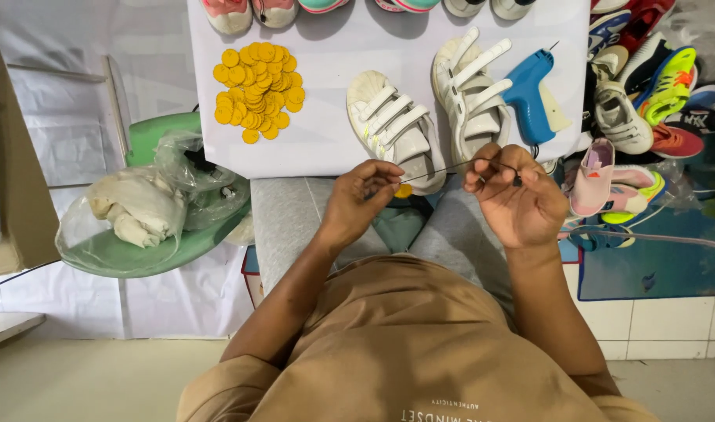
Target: Decorating white sneakers by gluing small yellow circular pieces onto them using a hot glue gun.
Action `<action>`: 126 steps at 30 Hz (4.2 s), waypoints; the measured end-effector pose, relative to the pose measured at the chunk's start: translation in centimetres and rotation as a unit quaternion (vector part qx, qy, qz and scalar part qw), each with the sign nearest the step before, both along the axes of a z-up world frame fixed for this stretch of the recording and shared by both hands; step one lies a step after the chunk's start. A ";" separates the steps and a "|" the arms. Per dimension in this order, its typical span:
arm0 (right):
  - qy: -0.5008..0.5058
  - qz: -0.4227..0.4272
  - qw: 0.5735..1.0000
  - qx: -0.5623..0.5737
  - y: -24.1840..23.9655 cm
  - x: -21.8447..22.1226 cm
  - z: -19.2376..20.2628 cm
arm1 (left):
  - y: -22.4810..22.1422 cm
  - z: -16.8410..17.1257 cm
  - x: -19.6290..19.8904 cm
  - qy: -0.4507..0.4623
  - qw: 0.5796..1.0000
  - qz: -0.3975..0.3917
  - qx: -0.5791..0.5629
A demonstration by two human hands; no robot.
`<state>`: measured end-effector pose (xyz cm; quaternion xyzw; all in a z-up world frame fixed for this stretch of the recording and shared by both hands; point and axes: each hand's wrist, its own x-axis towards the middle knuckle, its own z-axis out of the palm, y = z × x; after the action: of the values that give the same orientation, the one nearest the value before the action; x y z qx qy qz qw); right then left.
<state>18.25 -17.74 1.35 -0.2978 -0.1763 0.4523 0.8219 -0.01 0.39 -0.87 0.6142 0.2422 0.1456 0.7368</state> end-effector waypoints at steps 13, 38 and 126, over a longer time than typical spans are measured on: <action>0.057 0.012 0.998 -0.014 -0.7 0.5 -1.2 | 1.1 0.2 0.5 -0.064 0.988 0.064 -0.126; -0.129 -0.014 0.945 -0.301 5.2 -4.8 -2.8 | -0.3 -1.2 3.5 -0.107 0.986 0.099 -0.080; -0.696 -0.070 0.530 -0.480 8.7 -2.8 -5.6 | 3.0 -3.6 6.8 0.160 0.799 0.064 0.576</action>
<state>15.43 -9.06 -4.29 -0.8791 -0.4276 0.0597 0.2018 6.82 3.41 -4.45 0.9228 0.2669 0.2054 0.1870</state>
